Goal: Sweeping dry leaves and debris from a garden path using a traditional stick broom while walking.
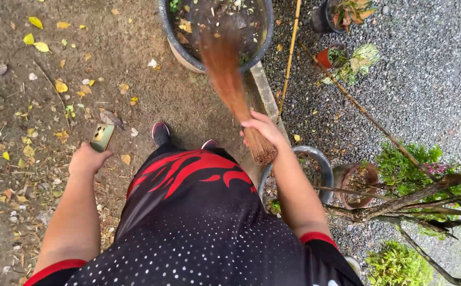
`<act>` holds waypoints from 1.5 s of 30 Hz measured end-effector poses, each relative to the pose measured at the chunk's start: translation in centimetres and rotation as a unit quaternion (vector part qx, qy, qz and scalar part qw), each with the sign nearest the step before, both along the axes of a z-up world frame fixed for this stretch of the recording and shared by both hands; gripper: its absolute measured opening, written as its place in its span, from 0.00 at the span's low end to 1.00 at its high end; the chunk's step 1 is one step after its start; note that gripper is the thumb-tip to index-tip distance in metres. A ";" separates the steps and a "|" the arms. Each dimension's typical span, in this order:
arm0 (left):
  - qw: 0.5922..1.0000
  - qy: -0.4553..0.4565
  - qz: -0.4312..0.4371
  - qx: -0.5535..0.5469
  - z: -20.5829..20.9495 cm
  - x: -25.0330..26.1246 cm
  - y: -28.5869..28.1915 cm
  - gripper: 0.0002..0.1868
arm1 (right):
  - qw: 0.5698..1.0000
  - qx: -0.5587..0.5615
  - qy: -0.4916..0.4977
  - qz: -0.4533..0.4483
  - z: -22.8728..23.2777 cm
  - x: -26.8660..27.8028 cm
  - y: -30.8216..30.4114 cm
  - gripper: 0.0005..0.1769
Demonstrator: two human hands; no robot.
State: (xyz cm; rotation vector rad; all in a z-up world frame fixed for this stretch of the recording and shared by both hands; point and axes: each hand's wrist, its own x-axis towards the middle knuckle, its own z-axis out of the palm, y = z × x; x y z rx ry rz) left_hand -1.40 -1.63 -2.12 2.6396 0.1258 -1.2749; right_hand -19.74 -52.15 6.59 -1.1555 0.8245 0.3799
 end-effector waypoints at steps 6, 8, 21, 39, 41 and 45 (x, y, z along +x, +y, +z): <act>0.998 0.065 -0.005 0.026 2.5 -1.6 3.8 0.53 | 1.000 -0.010 0.011 0.016 9.5 -1.6 3.3 0.49; 0.996 0.076 -0.015 0.042 4.6 -1.5 3.4 0.53 | 1.000 -0.021 0.022 0.003 11.8 -2.6 3.0 0.49; 0.997 0.075 -0.009 0.000 -1.8 1.4 3.6 0.53 | 0.998 -0.032 -0.034 0.031 12.0 3.0 7.2 0.47; 0.998 0.053 0.026 0.016 0.9 -0.3 0.3 0.51 | 0.998 -0.026 -0.056 0.024 11.3 5.7 1.5 0.45; 0.997 0.051 0.044 0.030 -1.5 -2.6 0.9 0.51 | 0.997 -0.032 -0.067 0.018 9.5 5.3 -0.8 0.43; 0.993 0.076 0.072 0.048 -1.3 -7.0 0.2 0.53 | 0.995 -0.012 -0.007 -0.103 5.2 10.7 -2.4 0.47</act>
